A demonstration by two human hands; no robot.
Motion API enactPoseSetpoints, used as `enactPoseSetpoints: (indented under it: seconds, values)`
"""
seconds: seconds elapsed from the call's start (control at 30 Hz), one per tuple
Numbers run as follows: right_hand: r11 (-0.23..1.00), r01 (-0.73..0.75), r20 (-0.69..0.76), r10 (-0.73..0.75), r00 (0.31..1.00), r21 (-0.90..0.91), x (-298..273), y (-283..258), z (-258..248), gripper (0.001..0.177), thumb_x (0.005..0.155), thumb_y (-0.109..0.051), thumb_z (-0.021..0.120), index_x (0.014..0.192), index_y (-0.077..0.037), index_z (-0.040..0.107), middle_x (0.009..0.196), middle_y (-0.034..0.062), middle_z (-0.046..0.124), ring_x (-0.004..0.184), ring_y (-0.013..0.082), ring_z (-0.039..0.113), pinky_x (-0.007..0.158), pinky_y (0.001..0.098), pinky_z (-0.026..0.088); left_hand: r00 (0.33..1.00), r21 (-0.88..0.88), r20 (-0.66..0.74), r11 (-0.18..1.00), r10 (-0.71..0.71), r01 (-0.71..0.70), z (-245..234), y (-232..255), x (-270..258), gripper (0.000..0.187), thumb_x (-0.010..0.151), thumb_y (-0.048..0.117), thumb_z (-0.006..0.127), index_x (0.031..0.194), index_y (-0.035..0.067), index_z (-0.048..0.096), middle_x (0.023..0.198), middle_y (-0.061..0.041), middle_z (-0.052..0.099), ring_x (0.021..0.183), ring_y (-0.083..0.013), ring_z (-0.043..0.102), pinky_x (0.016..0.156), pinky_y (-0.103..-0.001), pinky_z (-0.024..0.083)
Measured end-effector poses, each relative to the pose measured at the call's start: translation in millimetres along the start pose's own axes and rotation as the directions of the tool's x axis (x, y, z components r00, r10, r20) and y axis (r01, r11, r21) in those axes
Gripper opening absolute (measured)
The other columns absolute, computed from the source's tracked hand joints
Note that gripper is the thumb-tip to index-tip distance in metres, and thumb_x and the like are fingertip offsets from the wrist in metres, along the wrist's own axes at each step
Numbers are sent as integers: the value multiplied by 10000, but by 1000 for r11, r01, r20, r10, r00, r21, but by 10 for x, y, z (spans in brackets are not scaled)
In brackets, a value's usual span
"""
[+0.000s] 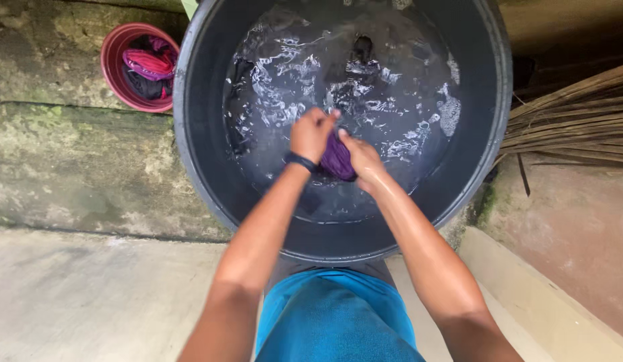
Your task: The person washes clothes in a tub of water by hand, scrubbing individual items, wringing them out, and placing them into a separate bucket.
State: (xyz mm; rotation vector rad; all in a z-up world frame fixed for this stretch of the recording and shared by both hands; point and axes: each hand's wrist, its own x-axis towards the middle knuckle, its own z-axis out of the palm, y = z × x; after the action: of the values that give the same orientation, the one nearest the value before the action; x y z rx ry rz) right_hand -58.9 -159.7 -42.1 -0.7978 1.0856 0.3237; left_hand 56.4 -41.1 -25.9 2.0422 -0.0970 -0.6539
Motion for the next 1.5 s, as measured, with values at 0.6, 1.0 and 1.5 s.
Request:
enactPoseSetpoints:
  seconds: [0.6,1.0,1.5]
  values:
    - [990,115,388,-75,919,-82,-931,-536,-345,393,958,-153,624,1324,-9,614,1219,96,700,1112,189,669,1019,369,493,921,-55,-62,920,384,-388,-4,-629,-1075,309,834,10,634,1139,52,613,1424,-186,635,1397,-365,538,1227,-479,359]
    - [902,-418,334,364,869,105,-111,129,-719,630,905,-691,636,1160,-116,594,996,144,677,884,315,668,793,555,591,962,-209,-161,945,221,-252,182,976,-1739,309,801,108,604,1086,75,719,1055,-117,721,1030,-289,721,941,-360,557]
    - [958,-285,451,234,861,46,399,258,-935,321,1042,-300,598,1311,-135,653,998,114,671,867,256,681,710,409,565,869,29,-494,999,37,-26,1067,642,-1431,322,800,346,706,919,51,750,799,-217,695,739,-411,682,658,-495,523]
